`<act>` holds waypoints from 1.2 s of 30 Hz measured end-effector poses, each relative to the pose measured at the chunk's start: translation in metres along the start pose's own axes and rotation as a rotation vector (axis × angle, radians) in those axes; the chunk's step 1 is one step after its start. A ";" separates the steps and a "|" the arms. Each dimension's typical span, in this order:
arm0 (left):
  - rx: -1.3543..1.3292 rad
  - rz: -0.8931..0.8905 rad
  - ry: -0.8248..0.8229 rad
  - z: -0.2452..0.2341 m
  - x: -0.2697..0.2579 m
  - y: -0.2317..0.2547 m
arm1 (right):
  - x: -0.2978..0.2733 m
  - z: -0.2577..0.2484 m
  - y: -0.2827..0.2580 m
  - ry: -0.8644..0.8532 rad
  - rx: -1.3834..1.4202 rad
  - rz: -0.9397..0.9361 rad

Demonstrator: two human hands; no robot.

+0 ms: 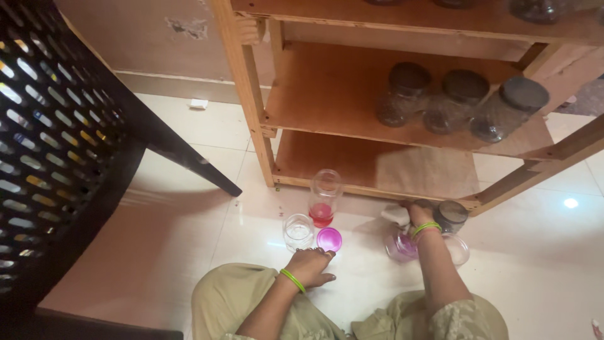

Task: The person sits on the floor and repeatedly picks up clear plastic containers with dark lids, wipes them with a cloth, and places them on a wooden shelf. The person handles several containers one at a time, wiping the exterior before stacking them on the shelf.

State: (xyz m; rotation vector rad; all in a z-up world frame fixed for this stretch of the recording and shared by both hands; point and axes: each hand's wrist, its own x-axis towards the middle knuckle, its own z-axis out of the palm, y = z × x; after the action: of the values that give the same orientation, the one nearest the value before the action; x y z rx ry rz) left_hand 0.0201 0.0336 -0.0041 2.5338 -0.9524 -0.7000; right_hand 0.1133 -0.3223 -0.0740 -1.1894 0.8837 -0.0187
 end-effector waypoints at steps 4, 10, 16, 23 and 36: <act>-0.016 0.016 0.024 -0.001 0.001 0.001 | 0.026 -0.007 0.011 -0.054 0.106 0.090; -0.033 0.043 0.054 0.001 0.002 0.000 | 0.026 -0.003 0.021 -0.316 0.184 0.111; -0.036 0.049 0.148 0.007 0.009 -0.004 | -0.043 0.021 0.014 -0.430 -0.106 0.128; -0.102 0.086 0.331 0.003 0.008 0.000 | -0.126 0.034 0.033 -0.661 -0.603 -0.144; -0.057 0.399 0.497 0.007 0.014 0.015 | -0.207 -0.007 0.064 -0.689 -0.622 -0.353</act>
State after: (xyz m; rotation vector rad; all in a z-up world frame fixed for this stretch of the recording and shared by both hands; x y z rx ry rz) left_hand 0.0175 0.0124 -0.0066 2.2020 -1.1697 0.0220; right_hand -0.0584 -0.2087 -0.0050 -1.7658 0.0480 0.3836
